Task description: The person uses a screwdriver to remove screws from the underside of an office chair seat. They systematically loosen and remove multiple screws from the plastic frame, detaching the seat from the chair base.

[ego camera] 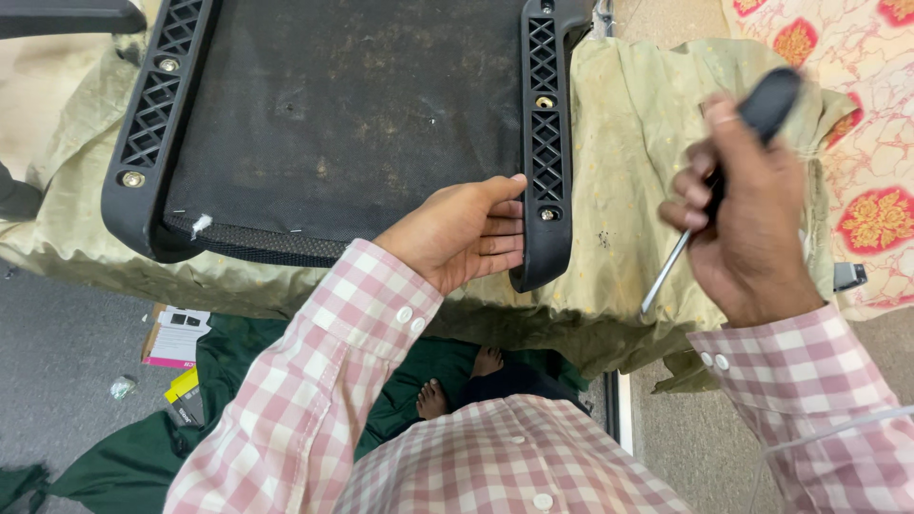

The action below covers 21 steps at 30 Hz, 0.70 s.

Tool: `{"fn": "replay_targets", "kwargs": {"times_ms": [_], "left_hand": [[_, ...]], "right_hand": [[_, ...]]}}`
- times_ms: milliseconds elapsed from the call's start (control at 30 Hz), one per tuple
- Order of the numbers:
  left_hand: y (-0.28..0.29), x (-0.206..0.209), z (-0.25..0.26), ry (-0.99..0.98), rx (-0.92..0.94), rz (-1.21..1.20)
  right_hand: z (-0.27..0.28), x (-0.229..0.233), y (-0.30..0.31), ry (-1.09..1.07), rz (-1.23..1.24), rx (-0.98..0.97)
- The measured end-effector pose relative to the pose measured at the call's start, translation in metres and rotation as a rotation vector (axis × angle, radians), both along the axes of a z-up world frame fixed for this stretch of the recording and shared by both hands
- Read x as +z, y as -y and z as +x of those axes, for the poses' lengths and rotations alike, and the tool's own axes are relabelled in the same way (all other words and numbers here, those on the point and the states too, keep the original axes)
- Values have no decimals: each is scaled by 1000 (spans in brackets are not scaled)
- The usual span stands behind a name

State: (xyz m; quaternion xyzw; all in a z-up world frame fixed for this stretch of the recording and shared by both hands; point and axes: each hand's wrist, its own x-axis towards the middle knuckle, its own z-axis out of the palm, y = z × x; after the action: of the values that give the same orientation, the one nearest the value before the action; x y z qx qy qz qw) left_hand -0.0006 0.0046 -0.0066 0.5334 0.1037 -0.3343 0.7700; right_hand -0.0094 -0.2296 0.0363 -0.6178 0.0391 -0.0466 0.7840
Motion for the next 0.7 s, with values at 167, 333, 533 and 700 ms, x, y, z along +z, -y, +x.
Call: {"fn": "replay_targets", "kwargs": {"times_ms": [167, 333, 533, 700], "left_hand": [[-6, -6, -6, -37, 53, -177], [-6, -7, -11, -9, 86, -196], [-5, -2, -13, 26, 24, -147], [5, -4, -13, 59, -16, -39]], "right_hand": [[-16, -43, -8, -460, -128, 228], [-19, -52, -17, -543, 33, 307], [-15, -50, -19, -588, 39, 291], [-14, -60, -16, -601, 206, 356]]}}
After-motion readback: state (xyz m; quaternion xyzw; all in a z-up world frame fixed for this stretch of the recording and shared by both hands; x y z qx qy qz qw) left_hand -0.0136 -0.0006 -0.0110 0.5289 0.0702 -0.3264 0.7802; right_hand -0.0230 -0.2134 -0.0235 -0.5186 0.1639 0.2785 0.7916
